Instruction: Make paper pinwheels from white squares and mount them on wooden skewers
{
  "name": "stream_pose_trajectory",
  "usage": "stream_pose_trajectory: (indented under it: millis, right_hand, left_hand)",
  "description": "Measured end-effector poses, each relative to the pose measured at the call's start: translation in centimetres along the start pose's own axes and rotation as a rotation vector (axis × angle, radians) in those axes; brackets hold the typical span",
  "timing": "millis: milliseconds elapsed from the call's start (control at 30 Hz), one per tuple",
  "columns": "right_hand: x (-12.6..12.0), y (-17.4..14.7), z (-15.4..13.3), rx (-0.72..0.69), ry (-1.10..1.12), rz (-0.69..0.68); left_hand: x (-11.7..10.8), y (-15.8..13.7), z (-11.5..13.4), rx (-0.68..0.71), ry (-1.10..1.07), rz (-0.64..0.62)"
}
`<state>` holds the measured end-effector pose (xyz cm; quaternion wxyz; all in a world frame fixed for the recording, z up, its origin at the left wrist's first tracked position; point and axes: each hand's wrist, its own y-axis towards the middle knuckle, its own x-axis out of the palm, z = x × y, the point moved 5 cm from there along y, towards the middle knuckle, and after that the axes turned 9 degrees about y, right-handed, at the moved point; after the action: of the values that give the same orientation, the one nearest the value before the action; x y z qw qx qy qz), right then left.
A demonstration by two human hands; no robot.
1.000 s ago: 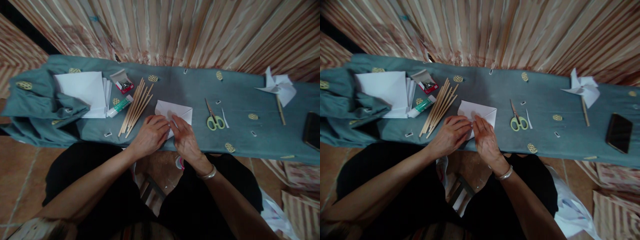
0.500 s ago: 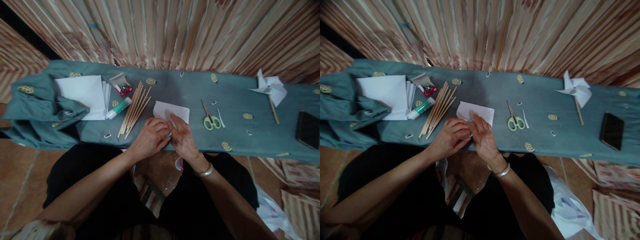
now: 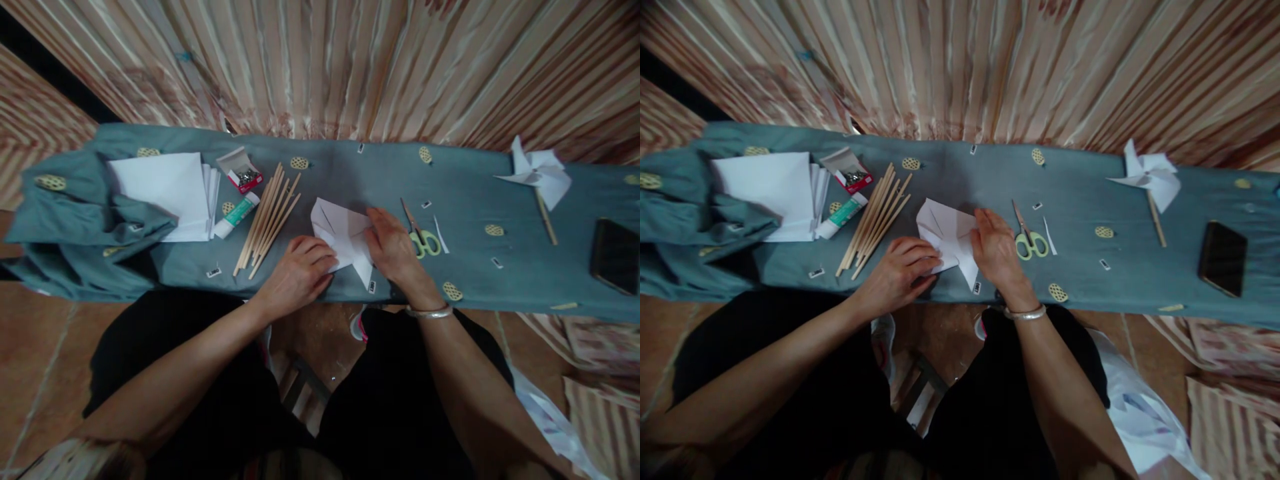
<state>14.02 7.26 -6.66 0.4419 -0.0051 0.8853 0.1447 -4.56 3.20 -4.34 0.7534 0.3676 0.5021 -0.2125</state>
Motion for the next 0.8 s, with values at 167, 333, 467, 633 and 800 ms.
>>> stream_pose_trajectory:
  millis: [167,333,467,633,800]
  right_hand:
    - [-1.4,-0.1,0.0,0.015,-0.018,0.033]
    - [-2.6,-0.4,0.9,0.198,0.072,0.054]
    - [-2.7,-1.0,1.6,0.302,0.204,0.030]
    - [-2.7,-2.7,1.9,0.390,0.277,0.024]
    - [-2.8,-3.7,1.7,0.405,0.261,-0.016]
  left_hand:
    - [-0.2,-0.5,-1.4,-0.024,0.035,0.011]
    - [-0.3,-0.7,-3.4,-0.086,0.066,0.026]
    - [-0.8,-0.6,-4.1,-0.118,0.072,0.050]
    - [-1.4,-0.6,-1.8,-0.049,0.027,0.090]
    - [0.6,-0.5,1.6,0.083,0.022,-0.129]
